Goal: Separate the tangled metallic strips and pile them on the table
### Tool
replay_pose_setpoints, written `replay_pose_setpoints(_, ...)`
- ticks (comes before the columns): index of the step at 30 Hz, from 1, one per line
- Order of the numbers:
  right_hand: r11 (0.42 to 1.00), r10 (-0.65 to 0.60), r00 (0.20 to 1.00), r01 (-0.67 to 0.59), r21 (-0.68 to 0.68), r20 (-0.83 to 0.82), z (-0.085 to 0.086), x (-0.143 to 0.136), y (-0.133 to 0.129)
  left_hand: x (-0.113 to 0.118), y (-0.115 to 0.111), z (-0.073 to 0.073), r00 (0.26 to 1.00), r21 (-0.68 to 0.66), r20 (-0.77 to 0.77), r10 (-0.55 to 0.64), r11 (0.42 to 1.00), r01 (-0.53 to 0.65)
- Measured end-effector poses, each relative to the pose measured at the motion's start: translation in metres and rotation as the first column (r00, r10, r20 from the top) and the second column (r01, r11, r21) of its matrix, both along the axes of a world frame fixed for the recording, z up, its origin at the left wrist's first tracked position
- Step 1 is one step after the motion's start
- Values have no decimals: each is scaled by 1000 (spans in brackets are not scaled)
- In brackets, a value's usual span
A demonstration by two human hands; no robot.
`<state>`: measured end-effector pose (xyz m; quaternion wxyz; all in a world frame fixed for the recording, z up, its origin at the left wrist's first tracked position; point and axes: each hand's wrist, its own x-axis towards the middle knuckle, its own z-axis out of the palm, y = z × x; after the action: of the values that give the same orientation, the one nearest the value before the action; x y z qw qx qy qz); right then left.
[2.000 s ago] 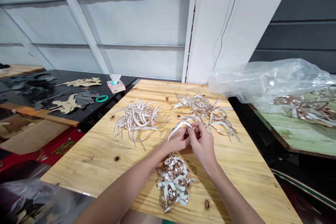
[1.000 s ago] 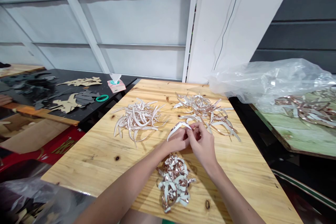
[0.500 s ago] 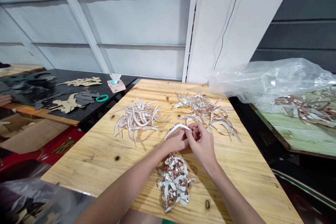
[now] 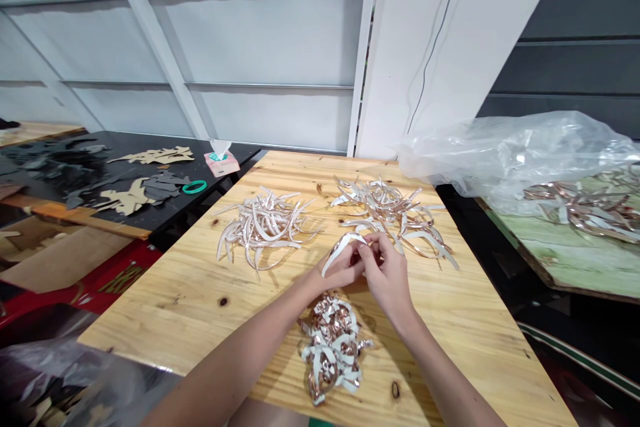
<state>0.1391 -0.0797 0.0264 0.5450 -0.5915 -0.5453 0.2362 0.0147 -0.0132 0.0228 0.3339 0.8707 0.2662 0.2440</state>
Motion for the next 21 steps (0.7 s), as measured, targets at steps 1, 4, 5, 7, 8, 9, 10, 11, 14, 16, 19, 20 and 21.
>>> replay_pose_setpoints(1,1000,5,1000,-5,5,-4,0,0,0,1,0,0,1000,-4,-3,3,1000,-3)
replay_pose_setpoints(4,1000,6,1000,-6,29,15,1,1,1,1,-1,0,1000,-11,1,20,1000,-20)
replay_pose_setpoints(5,999,5,1000,-5,33,21,2,1,0,0,-1,0,1000,-8,9,19,1000,-19)
replay_pose_setpoints(7,1000,4,1000,-4,28,28,3,0,-1,-2,-2,1,1000,-12,14,8,1000,-8)
replay_pose_setpoints(8,1000,3,999,-4,24,36,4,-1,-1,-3,-2,2,1000,-21,2,5,1000,-5)
replay_pose_setpoints(9,1000,-1,999,0,23,48,4,-1,-2,-4,-2,2,1000,-30,-25,7,1000,-8)
replay_pose_setpoints(10,1000,-7,998,5,24,65,5,-2,-2,-5,-2,2,998,-37,-59,15,999,-18)
replay_pose_setpoints(11,1000,-15,996,12,27,84,5,-2,-3,-6,-2,3,995,-37,-92,25,999,-28)
replay_pose_setpoints(14,999,-33,993,29,41,115,4,-3,-3,-6,-2,3,989,-20,-143,43,999,-46)
replay_pose_setpoints(16,999,-38,993,34,42,112,3,-3,-2,-6,-2,3,988,-12,-144,50,999,-52)
replay_pose_setpoints(19,999,-44,995,41,35,91,2,-3,-1,-6,-3,3,989,-4,-141,53,999,-54)
replay_pose_setpoints(20,999,-45,996,42,32,82,1,-3,-1,-6,-3,4,990,-8,-134,48,999,-49)
replay_pose_setpoints(21,999,-45,996,43,31,72,1,-2,-1,-5,-3,4,992,-16,-118,39,999,-41)
